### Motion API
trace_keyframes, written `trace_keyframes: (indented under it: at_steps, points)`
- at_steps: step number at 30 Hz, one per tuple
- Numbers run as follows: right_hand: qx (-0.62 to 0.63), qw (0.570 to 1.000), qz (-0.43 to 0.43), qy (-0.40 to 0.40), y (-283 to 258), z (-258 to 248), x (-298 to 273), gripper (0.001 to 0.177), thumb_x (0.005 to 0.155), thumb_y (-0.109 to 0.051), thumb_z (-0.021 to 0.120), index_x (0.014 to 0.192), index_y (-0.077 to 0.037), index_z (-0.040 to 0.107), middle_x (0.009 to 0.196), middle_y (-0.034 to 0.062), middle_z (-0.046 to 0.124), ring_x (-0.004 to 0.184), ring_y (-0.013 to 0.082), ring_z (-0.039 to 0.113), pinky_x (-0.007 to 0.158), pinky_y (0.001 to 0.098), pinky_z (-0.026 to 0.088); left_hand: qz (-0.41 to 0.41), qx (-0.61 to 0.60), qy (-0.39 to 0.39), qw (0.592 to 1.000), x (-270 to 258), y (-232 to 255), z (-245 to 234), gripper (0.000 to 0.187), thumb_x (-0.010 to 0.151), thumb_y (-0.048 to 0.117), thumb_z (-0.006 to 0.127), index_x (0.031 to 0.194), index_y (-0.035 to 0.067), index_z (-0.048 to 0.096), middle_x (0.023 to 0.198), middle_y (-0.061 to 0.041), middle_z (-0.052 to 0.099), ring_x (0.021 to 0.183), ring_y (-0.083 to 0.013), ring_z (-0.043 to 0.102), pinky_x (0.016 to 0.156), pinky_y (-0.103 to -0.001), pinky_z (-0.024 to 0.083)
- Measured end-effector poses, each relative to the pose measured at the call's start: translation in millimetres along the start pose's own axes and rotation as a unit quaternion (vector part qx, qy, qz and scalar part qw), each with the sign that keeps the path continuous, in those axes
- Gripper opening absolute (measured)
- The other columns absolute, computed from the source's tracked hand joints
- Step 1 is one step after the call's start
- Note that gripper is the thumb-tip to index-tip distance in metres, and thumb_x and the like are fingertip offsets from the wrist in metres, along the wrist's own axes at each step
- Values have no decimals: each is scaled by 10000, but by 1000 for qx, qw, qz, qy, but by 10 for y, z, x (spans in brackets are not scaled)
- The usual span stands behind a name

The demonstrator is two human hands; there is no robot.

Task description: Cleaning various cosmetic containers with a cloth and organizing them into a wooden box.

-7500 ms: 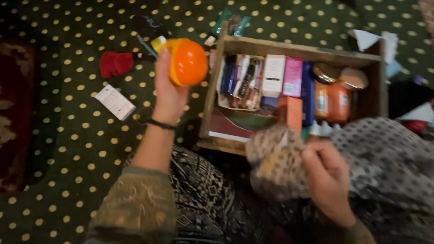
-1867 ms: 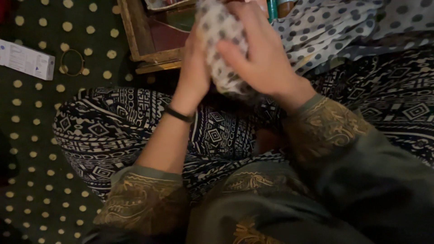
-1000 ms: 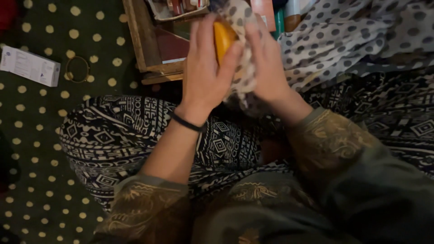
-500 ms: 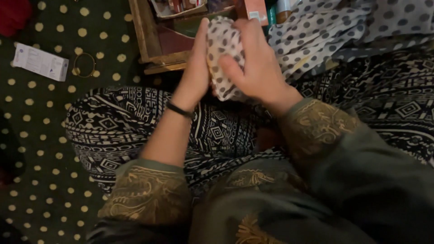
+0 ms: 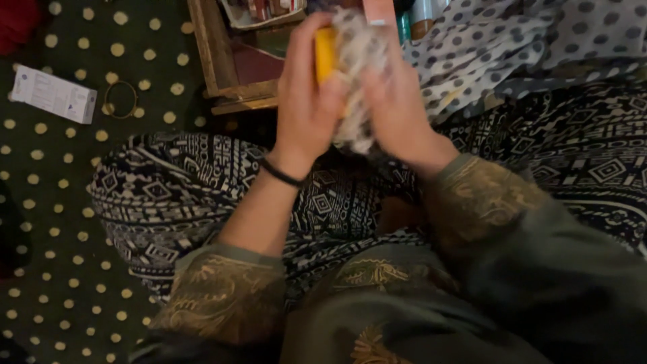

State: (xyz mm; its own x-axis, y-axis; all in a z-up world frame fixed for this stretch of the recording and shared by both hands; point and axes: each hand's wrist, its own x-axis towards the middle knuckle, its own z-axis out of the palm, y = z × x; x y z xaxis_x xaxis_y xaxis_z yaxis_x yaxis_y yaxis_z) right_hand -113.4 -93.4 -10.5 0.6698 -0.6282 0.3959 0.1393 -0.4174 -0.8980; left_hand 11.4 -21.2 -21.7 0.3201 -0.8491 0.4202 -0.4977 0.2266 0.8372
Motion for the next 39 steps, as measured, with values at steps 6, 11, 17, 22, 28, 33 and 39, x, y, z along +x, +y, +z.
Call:
trace_keyframes:
  at_steps: [6,11,17,22,28,33,39]
  points:
    - [-277,949,-148,-27,84,-142,182,676,1069,-520,467,1429,47,396,1321,251,433,1228,416,505,1037,519,487,-232,-373,40,897,-13,-471,153,647,1006,552,442,1445,77,419,1407,-158,547,1326,-266,521,1189,-422,408]
    - [-25,995,-94,22,178,44,169,473,1115,-318,451,1457,6,416,1419,188,535,1355,326,555,1231,481,499,-214,-212,-44,953,132,76,1,791,940,725,346,1417,96,295,1300,-162,606,1066,-253,718,821,-379,691]
    - [373,896,222,95,-43,42,227,472,1072,-420,451,1345,-61,587,1331,107,645,1257,210,620,1130,342,511,28,86,-25,996,92,-40,59,769,1010,693,469,1597,268,212,1453,-169,309,1335,-325,504,1009,-515,653]
    - [-177,954,-242,-23,295,-71,350,439,995,-251,602,1235,114,630,1371,264,589,1329,392,578,1201,549,502,-224,-246,19,943,160,-5,117,477,1033,434,423,1378,109,375,1410,-115,443,1208,-221,560,978,-376,597]
    - [149,960,215,100,246,21,168,294,1078,-250,439,1184,-39,614,1060,64,656,979,173,643,830,295,587,-100,-48,-24,994,149,177,-84,754,1021,683,294,1480,87,239,1401,-202,428,1233,-312,546,1003,-466,549]
    - [-9,999,-24,22,204,131,263,391,1079,-178,488,1364,86,528,1393,277,470,1301,400,458,1108,499,390,-258,-356,89,894,299,79,-5,864,936,696,441,1532,75,371,1484,-223,459,1362,-347,488,1174,-493,388]
    - [-61,994,-91,17,111,264,139,445,1082,-127,510,1450,121,490,1517,340,434,1423,459,403,1210,568,327,-471,-503,157,707,309,185,-75,914,820,741,518,1404,38,541,1422,-213,565,1252,-342,593,1077,-441,487]
